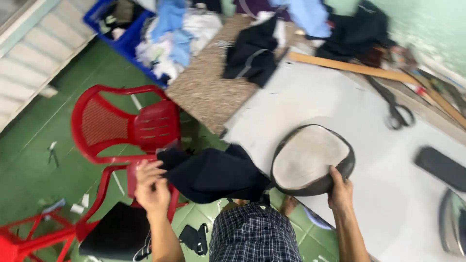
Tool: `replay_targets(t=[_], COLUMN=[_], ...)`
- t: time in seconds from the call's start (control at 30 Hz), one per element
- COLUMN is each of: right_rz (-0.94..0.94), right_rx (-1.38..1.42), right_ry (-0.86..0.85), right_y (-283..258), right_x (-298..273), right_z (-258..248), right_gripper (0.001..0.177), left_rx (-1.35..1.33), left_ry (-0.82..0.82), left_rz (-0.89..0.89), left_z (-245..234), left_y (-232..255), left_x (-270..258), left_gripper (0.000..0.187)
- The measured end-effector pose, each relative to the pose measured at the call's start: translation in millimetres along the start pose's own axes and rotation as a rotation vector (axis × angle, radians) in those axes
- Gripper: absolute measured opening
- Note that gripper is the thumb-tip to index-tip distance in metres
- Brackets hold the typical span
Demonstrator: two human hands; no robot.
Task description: The person irons a black fabric piece on a white work table using a steam iron and a pressing block. They repeatedly smooth the fabric, reposition it, and press different sections while occasionally using the block to hold seams flat.
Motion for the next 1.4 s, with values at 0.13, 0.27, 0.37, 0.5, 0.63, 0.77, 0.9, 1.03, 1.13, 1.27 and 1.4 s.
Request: replay_targets(t=[0.13,0.27,0.37,0.5,0.63,0.77,0.9,1.03,1.13,1.27,1.4], right_rz=[-0.002,0.18,0.218,0.176,-1.103,-1.269,-0.495,-0.722,-0.975,-0.065,-0.835], right_rx=[0.118,0.439,0.553,0.065,-0.736,-0.963,-0.868,-1.162,-0.886,-0.684,-0.622], right_ry=[-0.04,-0.178,-0.306,-0.559,-0.491,0.013,0.387,0.521,-0.08,-1.477,-0.969], right_y=[-35,-60,-50,21,53,61,47,118,197,34,78], right_x=[-21,-36,-36,-26,14,139,121,112,94,-117,-52], right_z=[90,208,282,291,217,69,-36,40,156,225,175], right_gripper=[0.052,0.05,0.044,0.061,0.064,0.053,0.065,0.068,0.072,0.076,0.064], left_rx=[0.146,0.153,0.159,0.141,0.128,0.162,0.139,0.118,0.058,0.068,0.055], left_ry=[-0.214,-0.522,-0.611,-0.707,-0.927,-1.04,-1.071,-1.117,-1.2,-1.282,-1.344], left_rz=[0.009,0.185,0.259,0.326,0.37,0.357,0.288,0.249,0.258,0.299,0.353], left_z=[-10,15,32,39,49,52,52,67,90,100,98], left_y=[-2,11,29,55,77,81,94,100,125,162,166], left_x=[-50,-44,-26,-1,26,10,-3,-48,-87,-100,-114], left_gripper=[0.015,0.029,0.031,0.028,0.02,0.018,0.023,0.021,0.022,0.017,0.01])
Point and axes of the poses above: each hand's wrist, its own x-axis towards the middle knuckle, its own z-axis out of the palm, y = z × x, the point moved 1 cm from there along x, towards the middle knuckle, and after that the axes turned 3 degrees about y, right-handed, at the moved point
